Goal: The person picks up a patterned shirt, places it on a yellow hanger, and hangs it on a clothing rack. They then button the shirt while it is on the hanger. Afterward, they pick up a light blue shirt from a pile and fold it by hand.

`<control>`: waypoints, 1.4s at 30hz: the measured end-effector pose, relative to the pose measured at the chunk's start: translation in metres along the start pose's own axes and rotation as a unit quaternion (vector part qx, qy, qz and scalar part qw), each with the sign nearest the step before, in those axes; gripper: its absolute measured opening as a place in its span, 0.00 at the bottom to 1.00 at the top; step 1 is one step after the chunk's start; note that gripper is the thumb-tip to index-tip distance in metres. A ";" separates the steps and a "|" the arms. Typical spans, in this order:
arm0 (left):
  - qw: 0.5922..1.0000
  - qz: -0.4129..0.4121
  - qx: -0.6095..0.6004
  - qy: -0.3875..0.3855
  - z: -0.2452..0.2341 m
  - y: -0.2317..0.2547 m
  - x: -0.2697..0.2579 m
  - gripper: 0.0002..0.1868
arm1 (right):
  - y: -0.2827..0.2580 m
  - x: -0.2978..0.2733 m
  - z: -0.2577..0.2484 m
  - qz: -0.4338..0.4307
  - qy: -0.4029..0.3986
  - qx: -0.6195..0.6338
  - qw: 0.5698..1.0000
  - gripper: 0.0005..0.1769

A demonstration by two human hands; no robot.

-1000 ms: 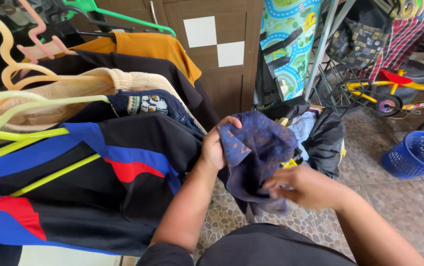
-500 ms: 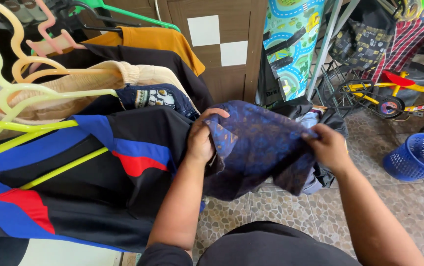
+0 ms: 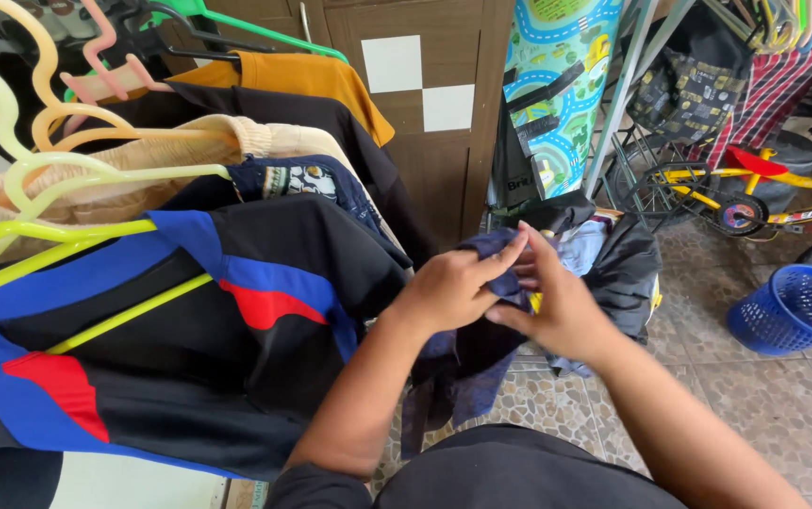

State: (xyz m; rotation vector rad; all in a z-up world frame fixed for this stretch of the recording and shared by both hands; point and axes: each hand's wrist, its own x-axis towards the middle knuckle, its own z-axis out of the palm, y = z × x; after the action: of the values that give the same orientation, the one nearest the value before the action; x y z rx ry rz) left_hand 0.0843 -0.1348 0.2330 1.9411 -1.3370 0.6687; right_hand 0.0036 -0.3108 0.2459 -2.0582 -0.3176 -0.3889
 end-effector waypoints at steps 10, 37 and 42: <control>0.991 -0.116 -0.006 -0.064 0.041 -0.036 -0.048 0.14 | -0.005 -0.005 -0.020 0.047 0.029 0.026 0.998 0.27; 0.933 -0.186 -0.027 -0.307 0.016 -0.018 -0.065 0.41 | 0.031 -0.092 -0.148 -0.009 0.189 -0.454 0.871 0.36; 0.917 -0.277 -0.115 -0.263 0.026 -0.014 -0.046 0.08 | 0.009 -0.107 -0.210 0.222 -0.104 -0.300 0.922 0.22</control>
State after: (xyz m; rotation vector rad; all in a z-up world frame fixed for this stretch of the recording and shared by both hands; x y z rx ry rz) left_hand 0.0828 -0.1242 0.1788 2.2313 -1.0005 -0.2977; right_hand -0.1210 -0.5050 0.2951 -2.6935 0.1790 0.0263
